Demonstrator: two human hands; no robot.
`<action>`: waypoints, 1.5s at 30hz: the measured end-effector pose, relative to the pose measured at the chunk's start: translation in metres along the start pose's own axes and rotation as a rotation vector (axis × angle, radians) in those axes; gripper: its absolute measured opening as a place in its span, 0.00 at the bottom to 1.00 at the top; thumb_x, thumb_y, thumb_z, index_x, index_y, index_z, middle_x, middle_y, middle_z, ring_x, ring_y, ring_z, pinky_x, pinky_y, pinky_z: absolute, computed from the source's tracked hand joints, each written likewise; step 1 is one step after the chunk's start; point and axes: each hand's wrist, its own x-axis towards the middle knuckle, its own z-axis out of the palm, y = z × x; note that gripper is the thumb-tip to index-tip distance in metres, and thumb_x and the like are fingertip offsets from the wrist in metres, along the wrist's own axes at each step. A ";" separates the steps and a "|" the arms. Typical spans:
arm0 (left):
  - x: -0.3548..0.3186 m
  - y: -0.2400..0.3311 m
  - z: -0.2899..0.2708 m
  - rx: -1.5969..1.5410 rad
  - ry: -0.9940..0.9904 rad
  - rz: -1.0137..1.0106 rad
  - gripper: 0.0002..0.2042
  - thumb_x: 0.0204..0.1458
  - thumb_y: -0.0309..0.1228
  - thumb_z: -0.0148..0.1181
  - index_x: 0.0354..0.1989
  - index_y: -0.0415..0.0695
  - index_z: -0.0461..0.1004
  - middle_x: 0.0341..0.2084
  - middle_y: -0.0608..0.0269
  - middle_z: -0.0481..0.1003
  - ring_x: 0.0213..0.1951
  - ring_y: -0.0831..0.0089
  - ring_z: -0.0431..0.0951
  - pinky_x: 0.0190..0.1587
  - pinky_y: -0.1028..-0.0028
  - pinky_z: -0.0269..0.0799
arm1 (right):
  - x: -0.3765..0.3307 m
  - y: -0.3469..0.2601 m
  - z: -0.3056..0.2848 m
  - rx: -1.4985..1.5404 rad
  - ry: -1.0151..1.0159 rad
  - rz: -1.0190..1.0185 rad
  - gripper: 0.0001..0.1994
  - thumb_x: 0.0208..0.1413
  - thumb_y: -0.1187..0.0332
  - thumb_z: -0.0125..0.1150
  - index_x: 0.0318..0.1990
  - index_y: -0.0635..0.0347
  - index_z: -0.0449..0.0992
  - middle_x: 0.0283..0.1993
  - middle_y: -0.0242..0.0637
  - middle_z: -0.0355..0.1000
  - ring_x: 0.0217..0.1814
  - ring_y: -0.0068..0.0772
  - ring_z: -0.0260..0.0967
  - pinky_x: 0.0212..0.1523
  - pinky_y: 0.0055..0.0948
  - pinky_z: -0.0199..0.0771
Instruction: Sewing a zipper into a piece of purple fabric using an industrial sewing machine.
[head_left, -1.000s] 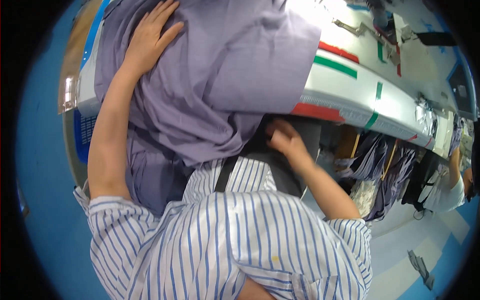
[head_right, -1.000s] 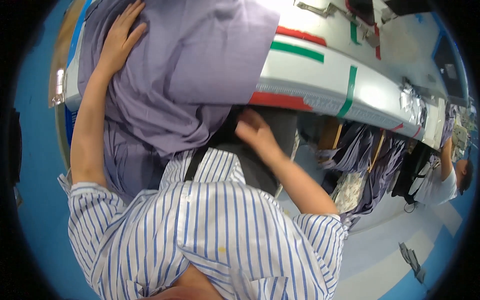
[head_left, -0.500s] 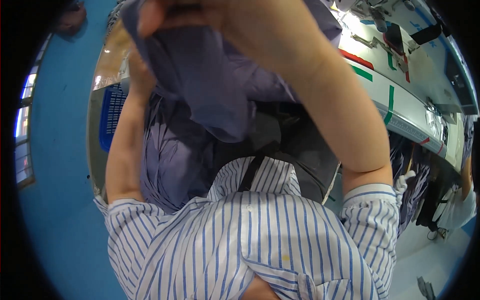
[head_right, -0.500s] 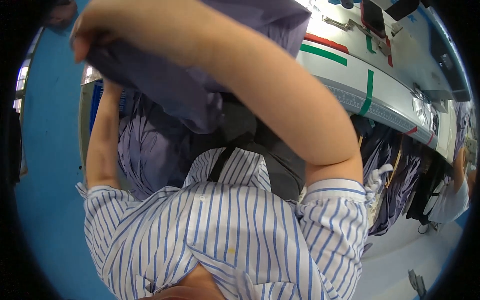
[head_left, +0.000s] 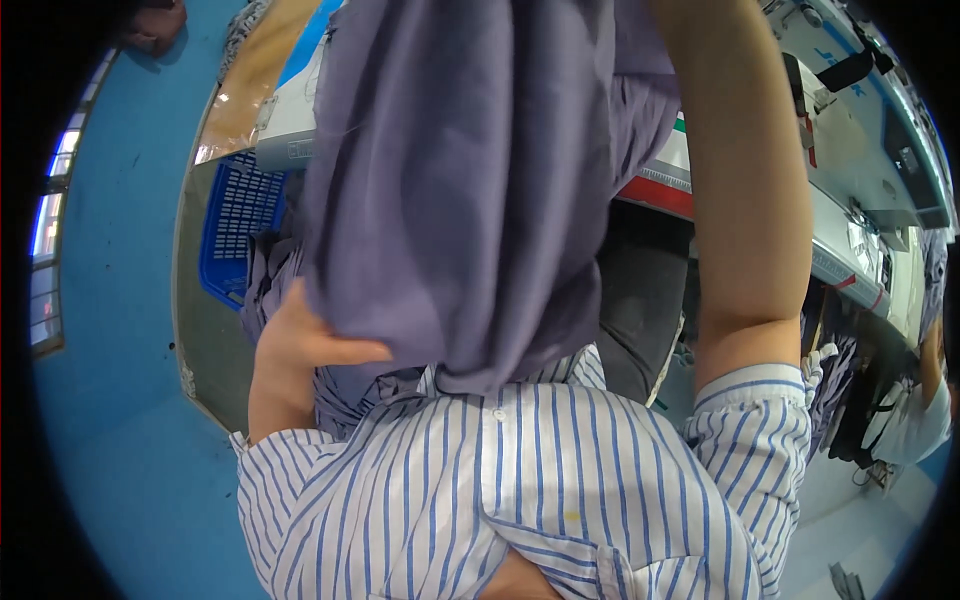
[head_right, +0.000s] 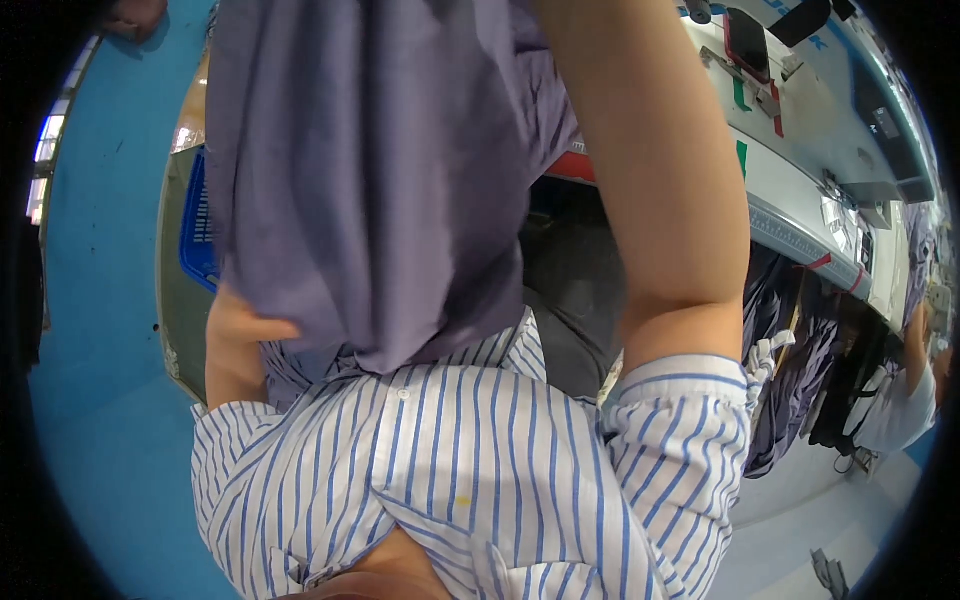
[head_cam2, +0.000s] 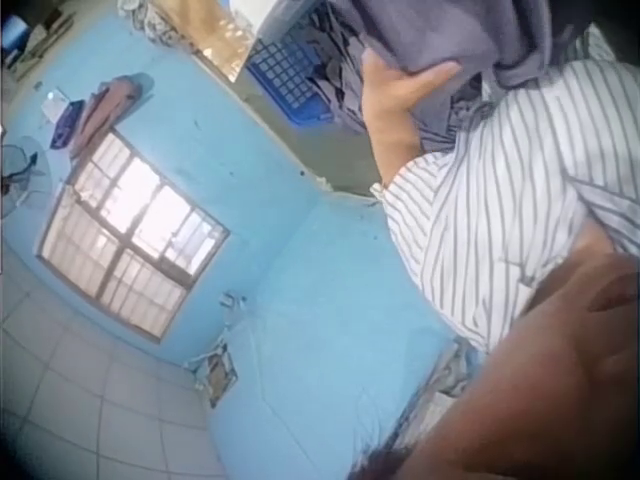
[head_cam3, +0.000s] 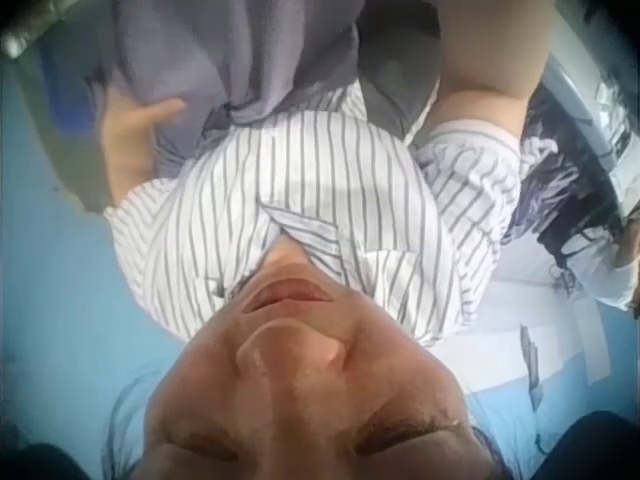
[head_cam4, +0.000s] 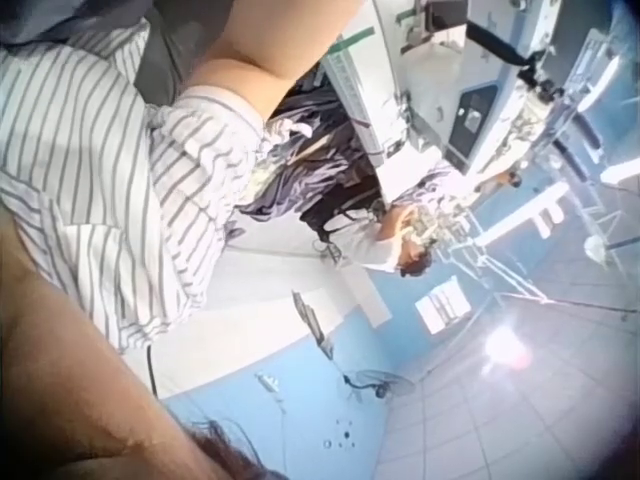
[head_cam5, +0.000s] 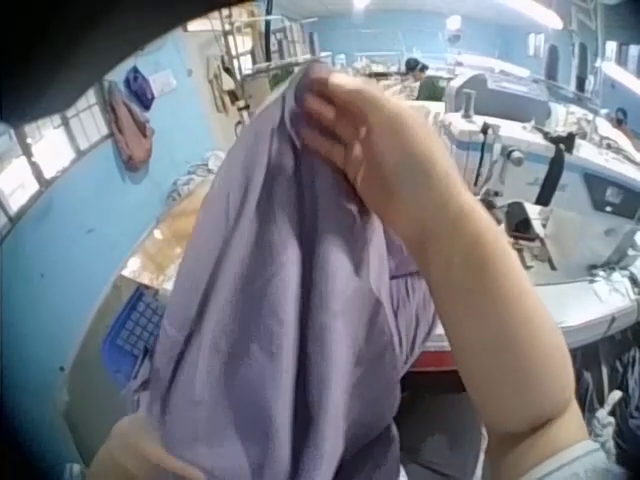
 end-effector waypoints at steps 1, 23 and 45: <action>-0.010 0.003 -0.009 0.024 0.092 0.066 0.41 0.34 0.32 0.77 0.61 0.35 0.63 0.56 0.52 0.69 0.54 0.67 0.72 0.55 0.71 0.68 | -0.022 0.003 -0.003 -0.129 0.022 0.125 0.22 0.64 0.56 0.47 0.59 0.61 0.63 0.59 0.44 0.63 0.63 0.39 0.61 0.67 0.30 0.58; -0.072 0.066 0.007 0.154 1.299 -0.067 0.24 0.61 0.44 0.51 0.58 0.36 0.66 0.56 0.52 0.68 0.59 0.61 0.67 0.64 0.60 0.60 | -0.123 0.090 0.049 -0.631 -1.175 0.203 0.08 0.50 0.72 0.55 0.38 0.63 0.75 0.38 0.46 0.76 0.39 0.45 0.74 0.40 0.38 0.74; -0.091 0.063 -0.041 0.334 0.756 -0.741 0.17 0.47 0.21 0.38 0.45 0.41 0.69 0.38 0.67 0.72 0.29 0.86 0.66 0.29 0.83 0.61 | -0.146 0.091 0.060 -1.099 -0.835 0.072 0.16 0.46 0.59 0.69 0.36 0.61 0.76 0.26 0.43 0.75 0.33 0.46 0.75 0.37 0.41 0.74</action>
